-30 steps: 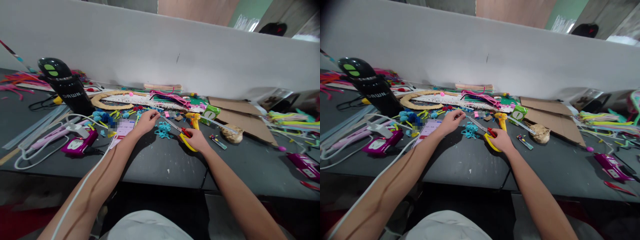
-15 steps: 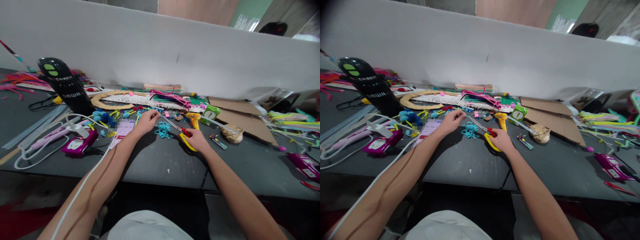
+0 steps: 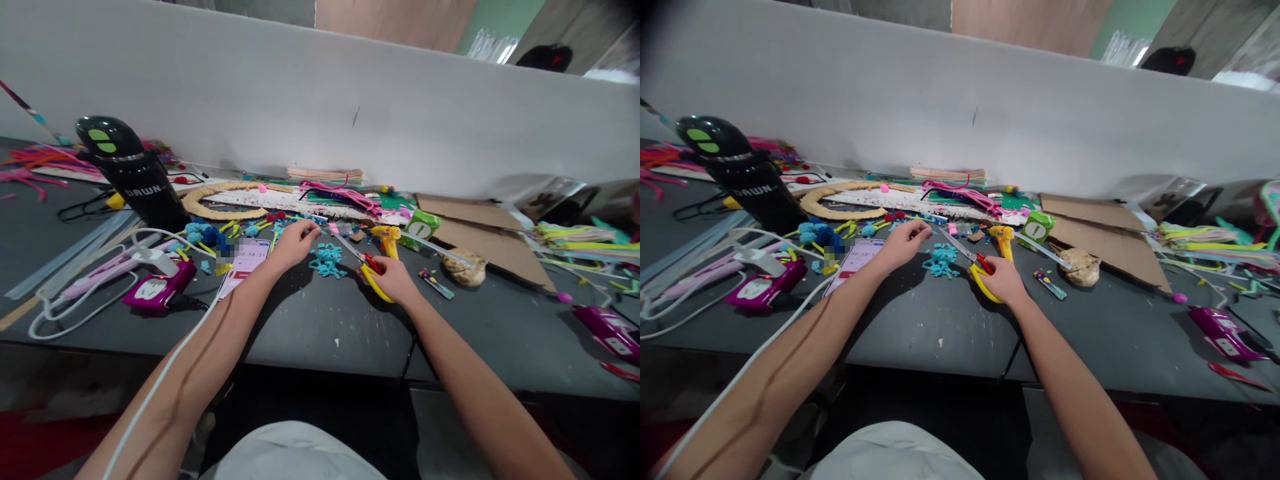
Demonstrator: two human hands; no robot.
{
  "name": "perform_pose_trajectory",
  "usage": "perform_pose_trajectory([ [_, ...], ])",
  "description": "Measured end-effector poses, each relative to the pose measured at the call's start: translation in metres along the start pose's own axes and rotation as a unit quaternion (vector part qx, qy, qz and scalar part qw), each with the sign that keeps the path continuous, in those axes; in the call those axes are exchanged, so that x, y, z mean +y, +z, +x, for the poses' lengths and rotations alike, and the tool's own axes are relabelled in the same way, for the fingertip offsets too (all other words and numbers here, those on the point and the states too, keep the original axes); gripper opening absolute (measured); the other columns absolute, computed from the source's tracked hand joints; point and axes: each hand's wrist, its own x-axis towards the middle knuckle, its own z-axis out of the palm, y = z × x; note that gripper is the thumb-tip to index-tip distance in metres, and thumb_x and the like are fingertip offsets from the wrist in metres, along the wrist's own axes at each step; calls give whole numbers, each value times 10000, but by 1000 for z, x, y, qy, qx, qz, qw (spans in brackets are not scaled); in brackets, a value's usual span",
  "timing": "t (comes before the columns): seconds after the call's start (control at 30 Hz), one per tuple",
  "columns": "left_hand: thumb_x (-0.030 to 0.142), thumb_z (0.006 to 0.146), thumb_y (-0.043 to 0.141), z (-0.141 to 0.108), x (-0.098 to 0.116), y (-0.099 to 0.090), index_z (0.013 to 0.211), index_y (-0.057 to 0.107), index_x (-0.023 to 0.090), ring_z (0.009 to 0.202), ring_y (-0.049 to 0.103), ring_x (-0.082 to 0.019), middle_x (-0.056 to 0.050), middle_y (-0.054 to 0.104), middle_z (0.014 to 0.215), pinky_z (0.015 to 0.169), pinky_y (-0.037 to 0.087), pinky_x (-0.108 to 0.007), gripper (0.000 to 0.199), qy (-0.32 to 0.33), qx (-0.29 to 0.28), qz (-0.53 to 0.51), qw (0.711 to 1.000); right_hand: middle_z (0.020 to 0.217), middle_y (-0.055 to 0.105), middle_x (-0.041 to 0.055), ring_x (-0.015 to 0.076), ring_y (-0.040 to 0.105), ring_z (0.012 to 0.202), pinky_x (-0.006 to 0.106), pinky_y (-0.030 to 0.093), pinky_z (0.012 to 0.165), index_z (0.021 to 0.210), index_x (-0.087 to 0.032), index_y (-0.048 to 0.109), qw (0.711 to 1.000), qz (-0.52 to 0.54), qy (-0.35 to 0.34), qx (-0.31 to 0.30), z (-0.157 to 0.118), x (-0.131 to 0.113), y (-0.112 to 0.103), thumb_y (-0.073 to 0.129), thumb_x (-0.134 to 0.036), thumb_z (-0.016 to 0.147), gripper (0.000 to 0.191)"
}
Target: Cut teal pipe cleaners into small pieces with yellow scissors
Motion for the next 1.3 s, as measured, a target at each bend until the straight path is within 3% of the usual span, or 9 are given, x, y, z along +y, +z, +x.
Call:
perform_pose_trajectory([
  [0.33, 344, 879, 523, 0, 1, -1, 808, 634, 164, 643, 490, -135, -16, 630, 739, 613, 359, -271, 223, -4, 0, -13, 1000, 592, 505, -4, 134, 420, 580, 258, 289, 520, 658, -179, 589, 1000, -15, -8, -8, 0, -1, 0, 632, -578, 731, 409],
  [0.77, 330, 868, 532, 0, 1, 0, 809, 636, 161, 625, 467, -119, 1, 602, 715, 605, 349, -255, 206, -8, -1, -10, 1000, 587, 486, -5, 133, 408, 587, 263, 286, 548, 636, -170, 585, 999, -35, -33, -18, 3, -1, -3, 605, -474, 747, 324],
  [1.0, 325, 860, 544, 0, 1, -2, 820, 643, 156, 622, 474, -119, -8, 623, 731, 600, 350, -254, 199, -4, -1, -8, 1000, 617, 529, -6, 134, 441, 591, 250, 314, 530, 701, -165, 633, 1000, 23, 9, -13, 1, 0, 0, 656, -541, 718, 377],
  [1.3, 328, 864, 541, 0, 2, -3, 821, 643, 157, 631, 477, -121, -13, 638, 756, 609, 363, -256, 203, -2, -3, -4, 1000, 580, 474, -11, 129, 401, 576, 263, 271, 520, 637, -168, 593, 999, -20, -20, -16, 2, 0, -3, 629, -494, 744, 345],
])
